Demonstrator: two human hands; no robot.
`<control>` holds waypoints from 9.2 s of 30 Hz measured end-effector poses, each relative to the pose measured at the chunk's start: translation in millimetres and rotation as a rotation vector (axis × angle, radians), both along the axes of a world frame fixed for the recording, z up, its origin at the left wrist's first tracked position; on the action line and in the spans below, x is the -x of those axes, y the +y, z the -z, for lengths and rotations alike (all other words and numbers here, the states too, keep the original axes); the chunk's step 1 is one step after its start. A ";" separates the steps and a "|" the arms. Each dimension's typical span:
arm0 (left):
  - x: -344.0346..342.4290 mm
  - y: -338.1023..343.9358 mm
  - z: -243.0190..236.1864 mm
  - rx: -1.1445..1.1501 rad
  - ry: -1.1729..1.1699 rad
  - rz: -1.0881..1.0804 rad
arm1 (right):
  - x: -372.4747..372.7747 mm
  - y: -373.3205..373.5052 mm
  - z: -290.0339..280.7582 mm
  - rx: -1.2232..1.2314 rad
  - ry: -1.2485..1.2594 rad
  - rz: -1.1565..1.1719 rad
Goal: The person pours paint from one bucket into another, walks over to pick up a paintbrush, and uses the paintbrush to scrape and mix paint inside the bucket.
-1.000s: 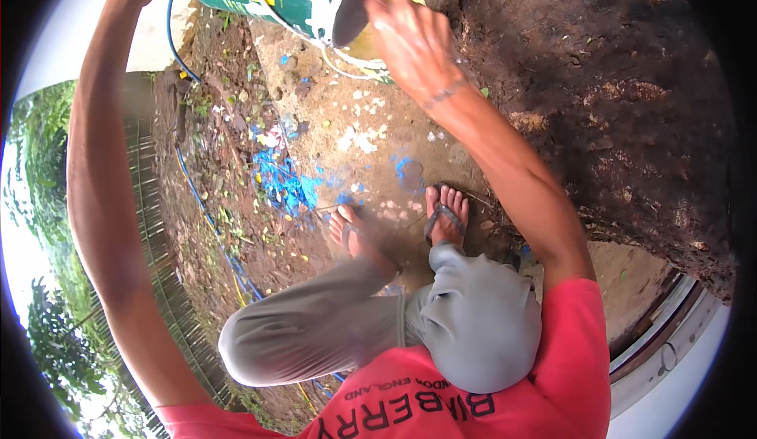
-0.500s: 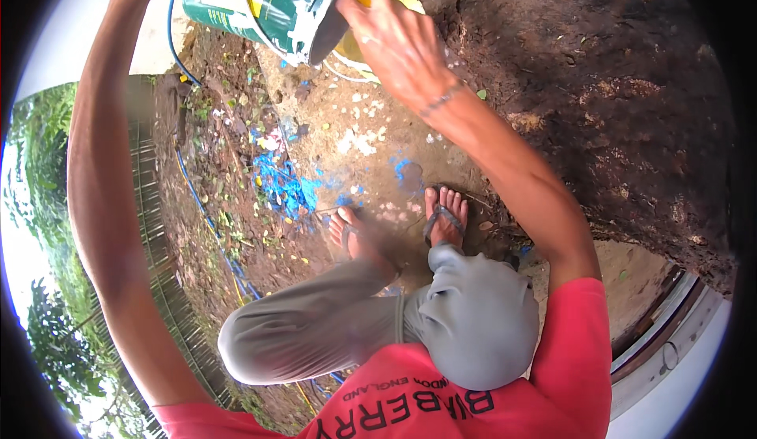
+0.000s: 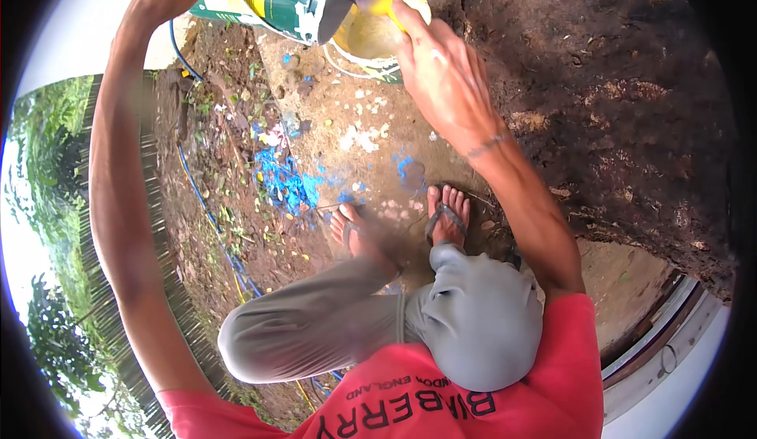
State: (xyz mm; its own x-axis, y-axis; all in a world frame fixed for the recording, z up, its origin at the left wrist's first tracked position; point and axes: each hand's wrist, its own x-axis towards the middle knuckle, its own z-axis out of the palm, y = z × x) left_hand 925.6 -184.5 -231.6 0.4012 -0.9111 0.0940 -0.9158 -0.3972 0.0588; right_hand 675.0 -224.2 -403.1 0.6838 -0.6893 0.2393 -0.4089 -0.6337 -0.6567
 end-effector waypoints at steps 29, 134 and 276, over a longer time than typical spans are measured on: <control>-2.6 21.1 33.4 0.300 -0.062 0.288 | -6.5 -34.1 -32.0 0.006 0.106 -0.078; 15.6 111.9 245.0 1.253 1.343 -0.235 | -104.8 -11.1 -99.1 -1.160 -0.426 -0.246; 16.9 102.2 225.2 1.230 0.847 -0.349 | -135.4 -38.8 -73.7 -1.559 -0.226 -0.148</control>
State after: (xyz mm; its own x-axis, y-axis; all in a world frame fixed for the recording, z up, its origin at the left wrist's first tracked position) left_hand 908.8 -82.3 -456.8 0.8944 -0.2944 0.3367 -0.3198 0.1054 0.9416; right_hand 810.4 -263.1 -329.5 0.8146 -0.2785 -0.5087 -0.2144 0.6704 -0.7104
